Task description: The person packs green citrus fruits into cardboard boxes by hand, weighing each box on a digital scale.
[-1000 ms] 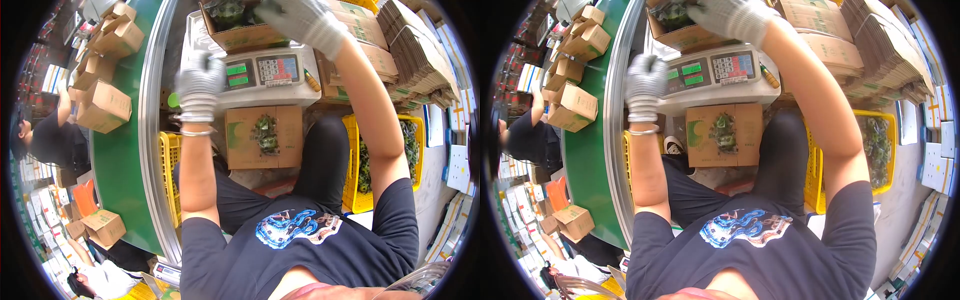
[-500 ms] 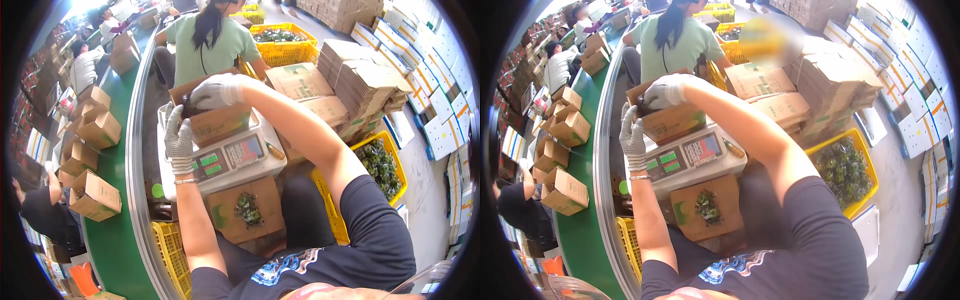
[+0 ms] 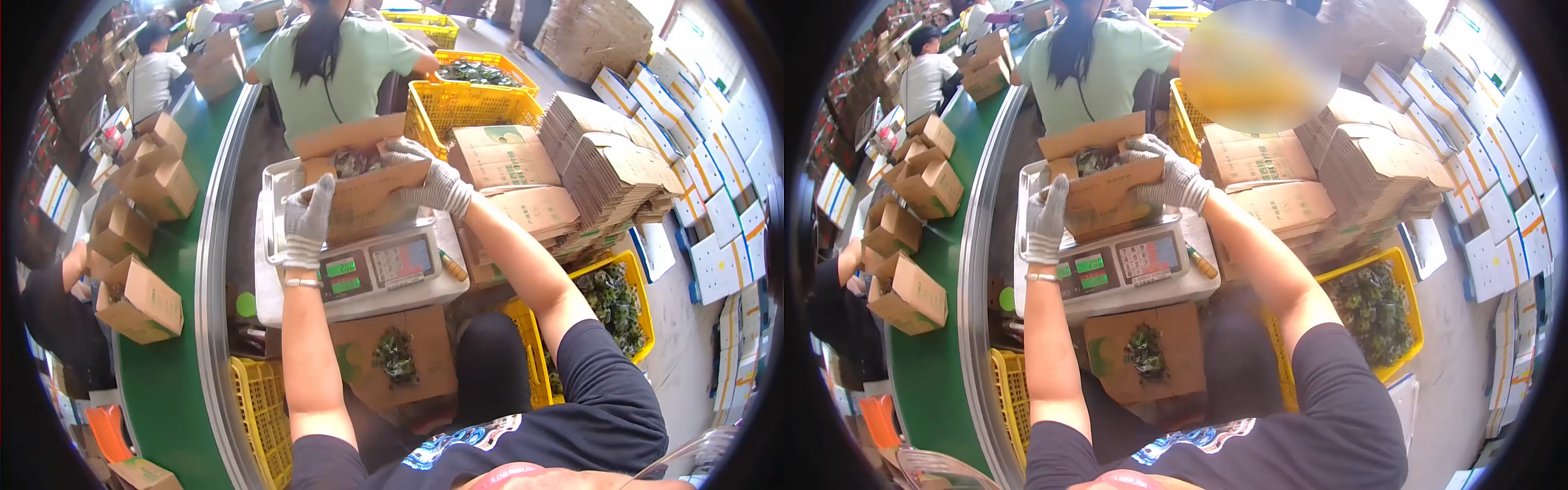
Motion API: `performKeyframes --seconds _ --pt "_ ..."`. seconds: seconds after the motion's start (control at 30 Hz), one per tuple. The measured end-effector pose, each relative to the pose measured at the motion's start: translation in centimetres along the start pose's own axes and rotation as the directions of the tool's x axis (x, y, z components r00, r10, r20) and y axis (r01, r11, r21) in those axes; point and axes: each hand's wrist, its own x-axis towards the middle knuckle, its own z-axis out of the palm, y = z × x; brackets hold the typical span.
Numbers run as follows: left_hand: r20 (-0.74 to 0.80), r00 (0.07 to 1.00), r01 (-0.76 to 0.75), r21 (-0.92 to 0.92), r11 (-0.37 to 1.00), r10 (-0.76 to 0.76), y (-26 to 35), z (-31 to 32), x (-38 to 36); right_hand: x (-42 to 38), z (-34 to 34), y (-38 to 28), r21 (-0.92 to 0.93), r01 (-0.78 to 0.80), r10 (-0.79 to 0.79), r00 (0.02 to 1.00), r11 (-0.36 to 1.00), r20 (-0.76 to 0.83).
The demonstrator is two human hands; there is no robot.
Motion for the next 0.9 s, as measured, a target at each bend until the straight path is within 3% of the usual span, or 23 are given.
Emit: performKeyframes --seconds 0.03,0.13,0.2,0.27,0.33,0.37,0.4,0.47,0.53,0.6,0.63,0.73,0.77,0.83,0.87,0.9 --pt "-0.006 0.997 0.072 0.062 0.996 -0.071 0.1 -0.4 0.2 0.2 -0.3 -0.5 0.009 -0.012 0.012 1.000 1.000 0.014" --pt "-0.261 0.956 -0.175 -0.145 0.974 0.133 -0.7 1.6 0.0 0.1 -1.7 -2.0 0.007 -0.001 0.000 0.994 1.000 0.110" --pt "-0.290 0.949 -0.209 -0.292 0.933 0.121 -1.0 1.9 -0.1 -1.3 -1.2 -1.0 -0.035 -0.014 0.016 0.999 0.999 0.052" --pt "-0.309 0.946 -0.219 -0.374 0.901 0.102 -2.1 1.2 0.0 -2.4 -0.4 -0.1 0.244 -0.295 0.287 0.956 0.924 0.068" --pt "-0.319 0.944 -0.235 -0.461 0.856 0.087 -2.8 0.7 0.0 -2.7 0.9 2.5 0.122 -0.438 0.391 0.875 0.891 0.286" --pt "-0.304 0.953 -0.170 -0.537 0.827 -0.002 -1.9 0.6 -0.5 -2.6 1.4 3.5 0.048 -0.476 0.418 0.813 0.878 0.405" --pt "-0.328 0.944 -0.212 -0.516 0.830 0.037 -1.8 0.6 -0.8 -2.2 1.7 4.2 -0.022 -0.459 0.413 0.777 0.888 0.475" --pt "-0.394 0.912 -0.298 -0.453 0.840 0.112 -2.1 -0.4 -1.0 -1.7 1.3 4.0 -0.068 -0.377 0.362 0.799 0.924 0.481" --pt "-0.411 0.912 -0.307 -0.650 0.695 0.018 -4.8 -1.2 -0.6 -1.2 1.1 2.3 -0.031 -0.295 0.282 0.870 0.955 0.405" --pt "-0.508 0.861 -0.320 -0.493 0.809 0.031 -1.7 -3.2 -3.4 -0.6 1.4 -0.6 0.057 -0.209 0.180 0.928 0.976 0.325" --pt "-0.452 0.892 -0.317 -0.643 0.698 -0.012 1.8 -4.4 -5.6 -0.3 2.0 -2.6 0.117 -0.164 0.123 0.947 0.979 0.297" --pt "-0.607 0.751 -0.481 -0.233 0.845 0.260 4.0 -9.1 -8.5 0.1 5.5 -11.4 0.288 -0.060 -0.020 0.963 0.956 0.268" --pt "-0.662 0.681 -0.486 -0.088 0.870 0.314 5.3 -10.8 -10.4 0.1 6.6 -15.1 0.338 -0.075 -0.042 0.944 0.938 0.326" --pt "-0.749 0.520 -0.413 0.201 0.888 0.411 8.1 -14.2 -14.3 -0.2 10.8 -21.6 0.485 -0.131 -0.064 0.929 0.865 0.365" --pt "-0.760 0.477 -0.219 0.384 0.897 0.442 8.7 -16.2 -16.3 -0.3 13.4 -24.3 0.579 -0.165 -0.062 0.934 0.798 0.351" --pt "-0.737 0.439 -0.131 0.514 0.848 0.514 8.5 -18.5 -17.9 0.3 14.8 -27.1 0.739 -0.145 -0.171 0.927 0.658 0.334"
